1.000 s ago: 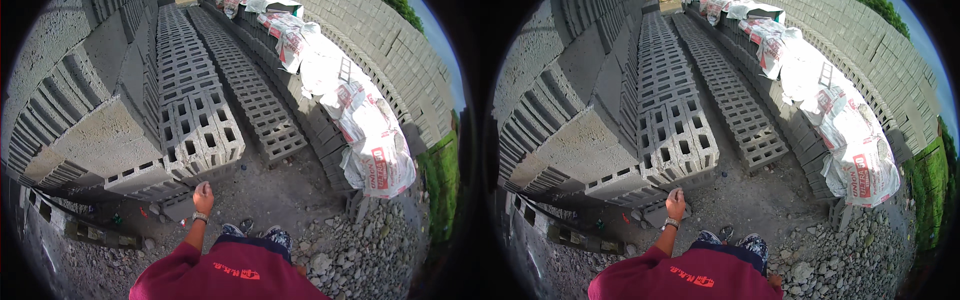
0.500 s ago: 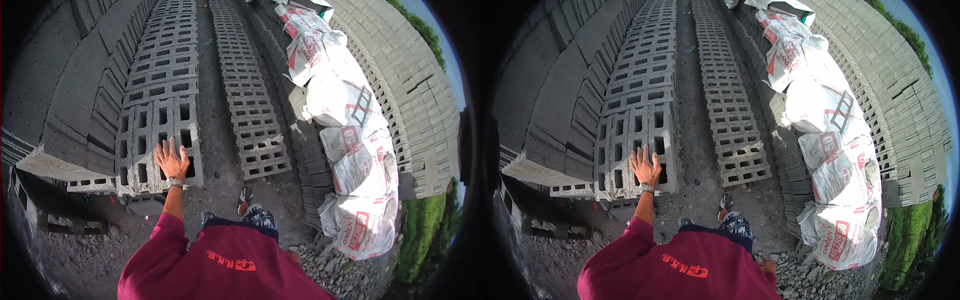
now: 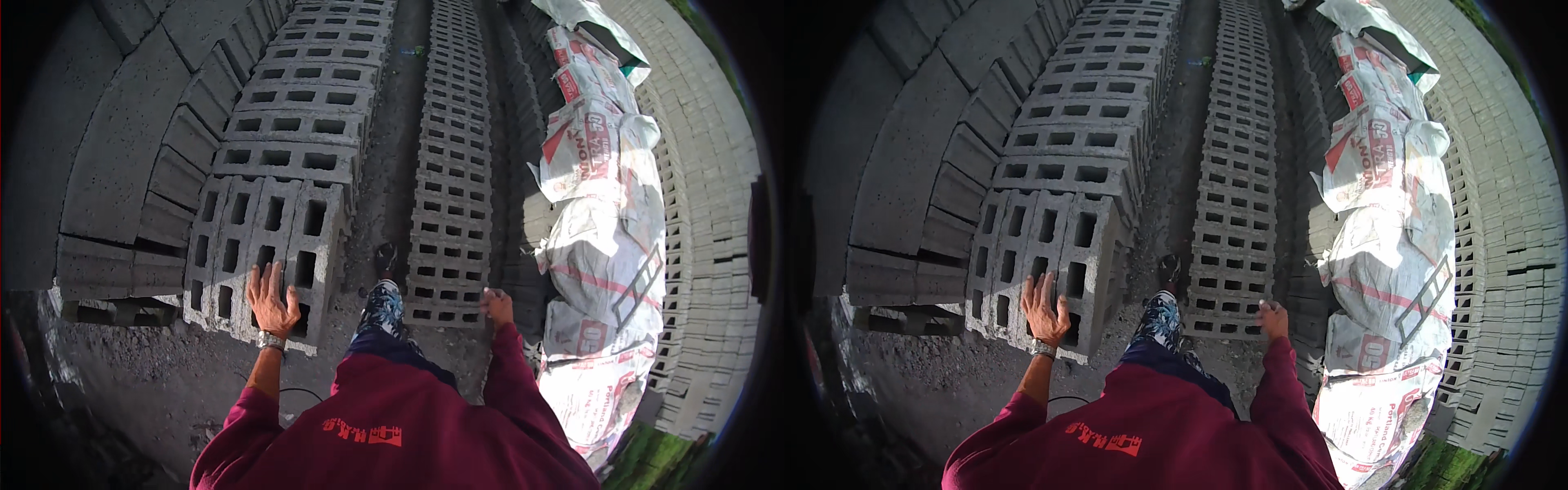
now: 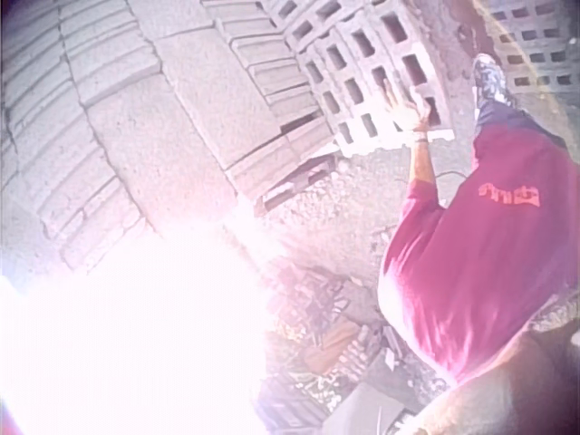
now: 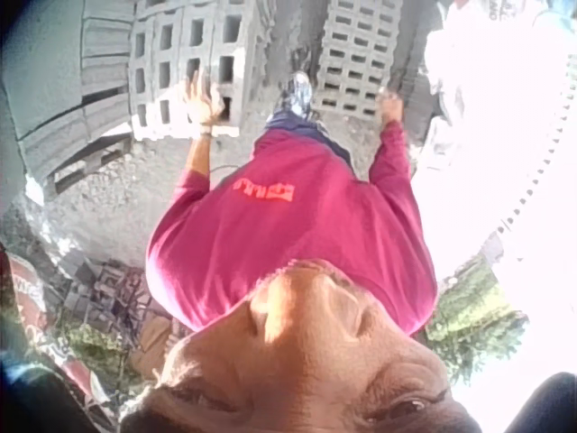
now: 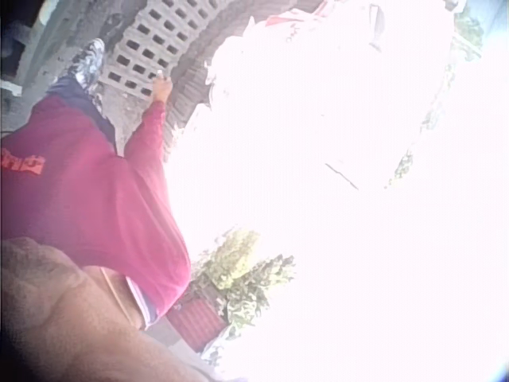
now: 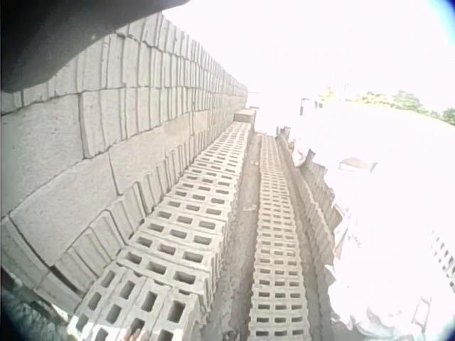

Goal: The person uses block tongs to lift concrete blocks from a pile and carries them to a different stack. They place the blocks one at a time on top of an existing row.

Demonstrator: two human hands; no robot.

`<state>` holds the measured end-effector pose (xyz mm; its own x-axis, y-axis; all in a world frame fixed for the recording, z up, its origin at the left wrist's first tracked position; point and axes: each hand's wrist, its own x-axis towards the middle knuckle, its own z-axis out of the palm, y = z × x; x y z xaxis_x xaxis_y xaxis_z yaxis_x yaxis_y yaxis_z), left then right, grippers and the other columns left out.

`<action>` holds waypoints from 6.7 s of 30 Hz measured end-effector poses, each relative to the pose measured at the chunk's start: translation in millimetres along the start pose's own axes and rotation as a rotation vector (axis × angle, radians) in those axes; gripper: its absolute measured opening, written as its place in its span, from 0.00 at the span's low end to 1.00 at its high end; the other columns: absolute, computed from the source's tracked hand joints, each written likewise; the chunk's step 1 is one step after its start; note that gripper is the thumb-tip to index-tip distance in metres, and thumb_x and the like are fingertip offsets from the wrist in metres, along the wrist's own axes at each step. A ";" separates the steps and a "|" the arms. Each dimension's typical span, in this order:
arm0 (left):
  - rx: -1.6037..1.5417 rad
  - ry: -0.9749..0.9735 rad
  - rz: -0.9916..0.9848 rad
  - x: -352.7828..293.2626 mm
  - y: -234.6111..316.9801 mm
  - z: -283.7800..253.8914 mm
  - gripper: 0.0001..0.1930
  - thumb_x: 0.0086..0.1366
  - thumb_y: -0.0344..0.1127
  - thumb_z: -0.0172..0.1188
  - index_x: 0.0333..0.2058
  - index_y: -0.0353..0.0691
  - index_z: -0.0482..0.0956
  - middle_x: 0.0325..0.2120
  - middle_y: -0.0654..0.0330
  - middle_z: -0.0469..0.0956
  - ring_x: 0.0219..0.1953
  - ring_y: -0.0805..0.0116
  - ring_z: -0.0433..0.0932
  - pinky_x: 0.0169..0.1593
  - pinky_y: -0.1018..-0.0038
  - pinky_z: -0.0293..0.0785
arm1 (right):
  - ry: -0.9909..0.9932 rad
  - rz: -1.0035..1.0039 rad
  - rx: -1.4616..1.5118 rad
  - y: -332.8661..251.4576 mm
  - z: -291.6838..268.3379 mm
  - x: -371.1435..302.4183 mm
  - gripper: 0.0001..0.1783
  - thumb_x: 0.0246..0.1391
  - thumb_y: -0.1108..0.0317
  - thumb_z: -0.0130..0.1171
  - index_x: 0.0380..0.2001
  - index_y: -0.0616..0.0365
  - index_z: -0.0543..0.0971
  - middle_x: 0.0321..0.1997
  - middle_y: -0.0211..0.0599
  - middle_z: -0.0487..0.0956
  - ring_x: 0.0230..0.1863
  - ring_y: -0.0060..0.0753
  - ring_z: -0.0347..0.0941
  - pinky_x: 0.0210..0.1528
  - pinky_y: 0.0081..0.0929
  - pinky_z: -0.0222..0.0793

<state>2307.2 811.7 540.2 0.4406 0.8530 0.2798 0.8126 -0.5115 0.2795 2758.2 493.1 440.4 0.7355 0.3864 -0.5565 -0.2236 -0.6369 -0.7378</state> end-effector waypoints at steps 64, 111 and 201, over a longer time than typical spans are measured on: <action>0.002 -1.094 -0.600 704.1 171.6 182.6 0.37 0.62 0.66 0.50 0.50 0.33 0.79 0.53 0.39 0.75 0.58 0.41 0.71 0.62 0.54 0.66 | -0.411 -0.133 -0.731 -508.5 -155.3 563.6 0.20 0.59 0.54 0.56 0.45 0.58 0.81 0.31 0.40 0.84 0.28 0.39 0.82 0.28 0.37 0.78; -0.082 -0.723 -1.437 1405.6 359.1 510.6 0.52 0.55 0.67 0.54 0.65 0.25 0.57 0.68 0.33 0.52 0.68 0.40 0.58 0.64 0.51 0.63 | -0.291 -0.070 -0.392 -1065.2 -293.7 1178.3 0.21 0.58 0.52 0.54 0.34 0.61 0.81 0.34 0.42 0.83 0.29 0.33 0.79 0.30 0.30 0.73; -0.811 0.333 -1.990 3165.2 901.0 1126.0 0.14 0.65 0.44 0.58 0.29 0.38 0.76 0.18 0.61 0.74 0.17 0.71 0.73 0.18 0.72 0.65 | -0.733 -0.379 -0.636 -2715.0 91.2 2915.8 0.17 0.58 0.64 0.58 0.42 0.69 0.80 0.29 0.40 0.81 0.26 0.28 0.78 0.28 0.24 0.75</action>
<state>4863.6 3168.0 643.4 -0.6827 0.1751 -0.7094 -0.3405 0.7828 0.5209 5451.7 3409.8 785.8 0.0712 0.8093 -0.5831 0.4758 -0.5413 -0.6932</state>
